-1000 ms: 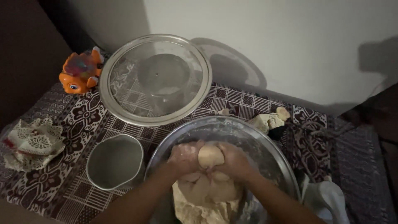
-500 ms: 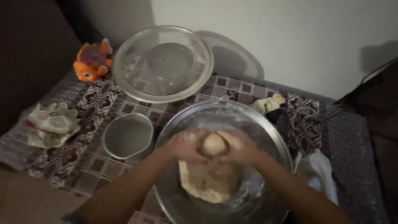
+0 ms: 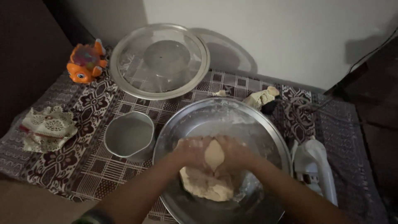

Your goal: The recorder is kneading dough in a large metal bowl on a table.

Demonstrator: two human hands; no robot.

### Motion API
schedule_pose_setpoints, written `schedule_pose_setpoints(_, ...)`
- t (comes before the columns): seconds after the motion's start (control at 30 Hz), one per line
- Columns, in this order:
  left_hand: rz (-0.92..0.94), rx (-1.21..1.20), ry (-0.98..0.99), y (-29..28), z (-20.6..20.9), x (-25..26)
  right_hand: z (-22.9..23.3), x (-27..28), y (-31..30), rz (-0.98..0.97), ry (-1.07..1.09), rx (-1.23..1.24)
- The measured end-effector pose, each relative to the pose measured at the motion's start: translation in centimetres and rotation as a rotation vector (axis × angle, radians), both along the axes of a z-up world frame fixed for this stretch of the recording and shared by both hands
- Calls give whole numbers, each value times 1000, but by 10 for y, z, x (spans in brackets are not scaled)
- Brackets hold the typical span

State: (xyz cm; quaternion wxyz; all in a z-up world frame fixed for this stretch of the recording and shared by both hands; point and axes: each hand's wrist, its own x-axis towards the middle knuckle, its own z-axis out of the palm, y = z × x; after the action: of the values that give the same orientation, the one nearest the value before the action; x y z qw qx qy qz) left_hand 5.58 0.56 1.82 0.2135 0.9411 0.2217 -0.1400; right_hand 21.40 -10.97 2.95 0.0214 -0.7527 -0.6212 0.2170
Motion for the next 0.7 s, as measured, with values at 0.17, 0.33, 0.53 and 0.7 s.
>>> schedule_pose_setpoints(0.17,59,-32,-32,21,-9,16,-19,19,23,-65,34,-49)
schedule_pose_setpoints(0.33,106,-73,-88,35,-24,25,-23,31,34,-43,66,94)
schedule_pose_setpoints(0.53,100,33,-129,32,-44,25,-29,21,22,-112,58,237)
schedule_pose_setpoints(0.7,56,195,-365,-4,-20,-9,-28,0,-19,-131,-11,400)
